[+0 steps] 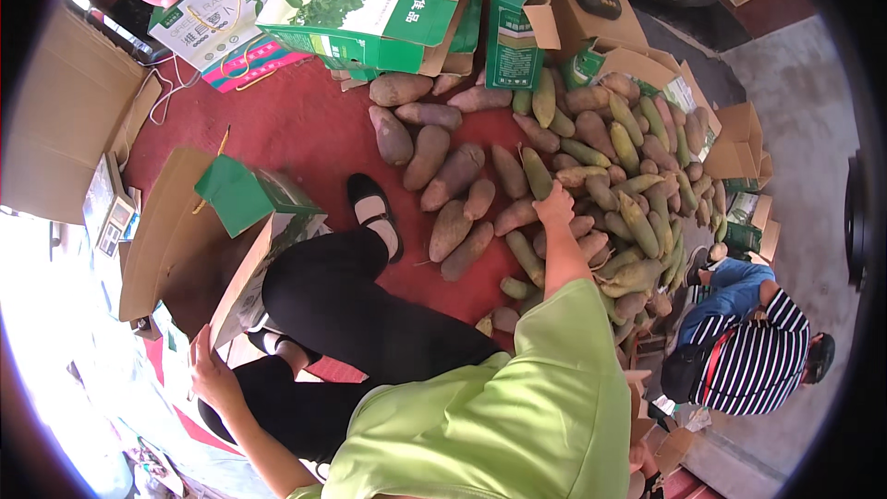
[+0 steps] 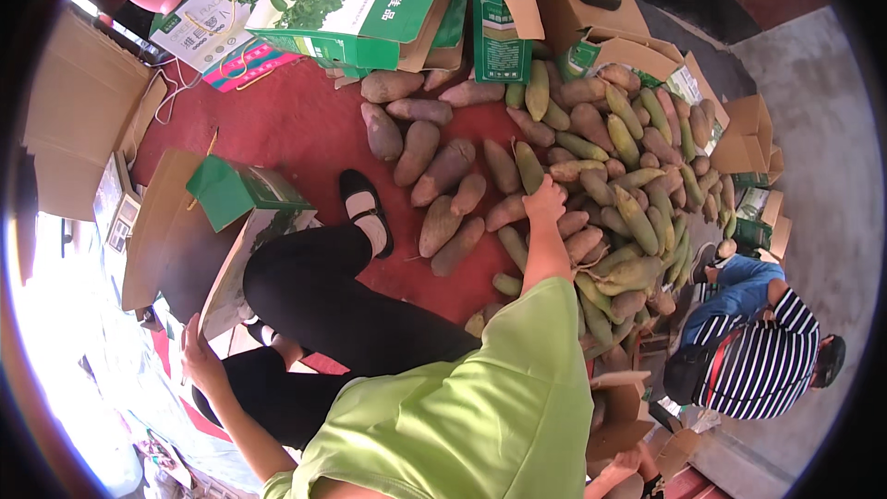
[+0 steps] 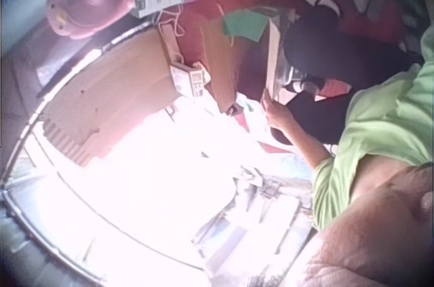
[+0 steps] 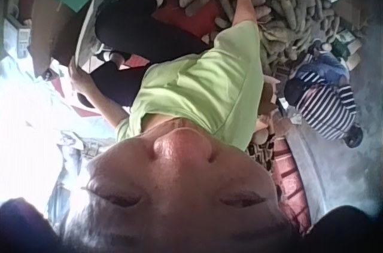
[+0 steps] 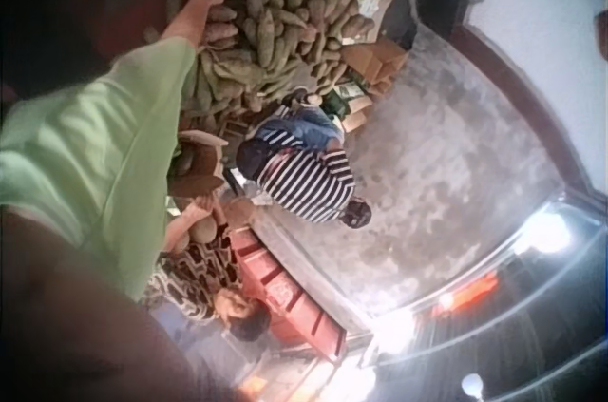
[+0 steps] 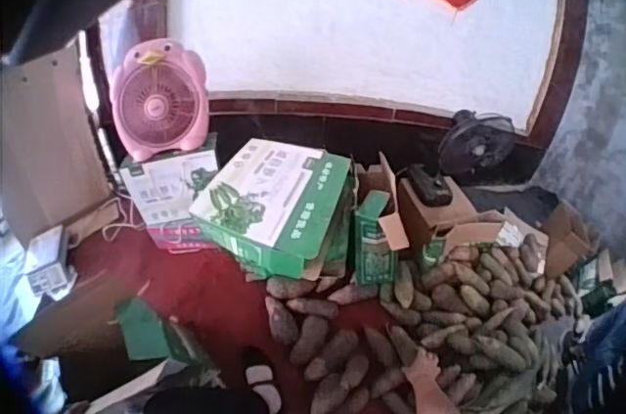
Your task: Selecting sweet potatoes from a pile on the floor, placing them into cardboard boxes, and weighing the boxes on a digital scale.
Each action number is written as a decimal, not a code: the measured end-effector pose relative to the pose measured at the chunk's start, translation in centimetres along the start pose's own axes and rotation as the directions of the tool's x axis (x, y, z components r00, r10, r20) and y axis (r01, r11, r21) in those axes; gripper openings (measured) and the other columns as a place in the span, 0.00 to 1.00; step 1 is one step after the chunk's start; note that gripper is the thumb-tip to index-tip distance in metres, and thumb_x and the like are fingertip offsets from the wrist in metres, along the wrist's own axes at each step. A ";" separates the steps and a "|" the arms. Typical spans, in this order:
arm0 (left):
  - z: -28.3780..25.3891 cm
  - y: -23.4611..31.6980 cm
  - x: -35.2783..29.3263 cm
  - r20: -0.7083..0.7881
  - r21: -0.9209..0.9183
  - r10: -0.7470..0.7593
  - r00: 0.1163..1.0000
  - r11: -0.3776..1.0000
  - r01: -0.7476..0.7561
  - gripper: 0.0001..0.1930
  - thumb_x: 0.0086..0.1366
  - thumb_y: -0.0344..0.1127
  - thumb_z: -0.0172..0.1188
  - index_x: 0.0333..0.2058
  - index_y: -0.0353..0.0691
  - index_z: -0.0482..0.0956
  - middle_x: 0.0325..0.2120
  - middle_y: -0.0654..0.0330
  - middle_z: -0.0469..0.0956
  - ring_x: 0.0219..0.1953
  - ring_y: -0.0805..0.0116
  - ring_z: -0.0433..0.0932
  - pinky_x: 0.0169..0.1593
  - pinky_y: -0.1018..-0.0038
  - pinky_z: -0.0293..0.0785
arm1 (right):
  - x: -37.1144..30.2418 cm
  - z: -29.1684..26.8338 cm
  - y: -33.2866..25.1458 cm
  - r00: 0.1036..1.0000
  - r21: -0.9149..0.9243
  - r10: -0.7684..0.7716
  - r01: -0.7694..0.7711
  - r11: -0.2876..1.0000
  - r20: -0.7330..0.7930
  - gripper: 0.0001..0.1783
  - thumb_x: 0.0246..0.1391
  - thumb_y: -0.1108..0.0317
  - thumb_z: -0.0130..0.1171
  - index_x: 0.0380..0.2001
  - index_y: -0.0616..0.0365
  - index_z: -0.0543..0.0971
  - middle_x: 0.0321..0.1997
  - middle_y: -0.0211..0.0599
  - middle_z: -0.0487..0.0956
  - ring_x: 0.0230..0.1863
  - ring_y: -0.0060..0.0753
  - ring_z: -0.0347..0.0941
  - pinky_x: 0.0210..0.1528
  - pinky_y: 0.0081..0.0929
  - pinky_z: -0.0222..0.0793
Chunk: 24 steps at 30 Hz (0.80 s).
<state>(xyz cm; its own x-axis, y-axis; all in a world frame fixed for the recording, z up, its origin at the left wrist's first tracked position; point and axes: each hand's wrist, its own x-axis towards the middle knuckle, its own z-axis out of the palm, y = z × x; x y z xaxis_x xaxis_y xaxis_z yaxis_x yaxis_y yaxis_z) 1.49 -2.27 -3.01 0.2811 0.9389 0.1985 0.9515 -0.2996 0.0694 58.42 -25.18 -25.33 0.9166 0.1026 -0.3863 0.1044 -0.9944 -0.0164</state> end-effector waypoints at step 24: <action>-2.3 1.8 2.9 0.183 -0.453 -0.120 0.976 0.870 0.192 0.31 0.51 0.13 0.47 0.54 0.42 0.74 0.47 0.49 0.76 0.50 0.53 0.75 0.54 0.68 0.69 | -2.6 2.5 1.0 0.968 0.865 0.034 -0.239 0.442 0.250 0.19 0.42 0.60 0.68 0.40 0.47 0.80 0.30 0.25 0.77 0.22 0.22 0.68 0.22 0.21 0.56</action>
<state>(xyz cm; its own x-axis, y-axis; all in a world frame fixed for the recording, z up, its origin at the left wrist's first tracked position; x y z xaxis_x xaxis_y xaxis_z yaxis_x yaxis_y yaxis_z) 3.74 -0.50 -0.04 0.1832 0.9830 0.0066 0.8256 -0.1575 0.5418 55.21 -26.50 -26.65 0.7943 0.0591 -0.6046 -0.5063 -0.4856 -0.7126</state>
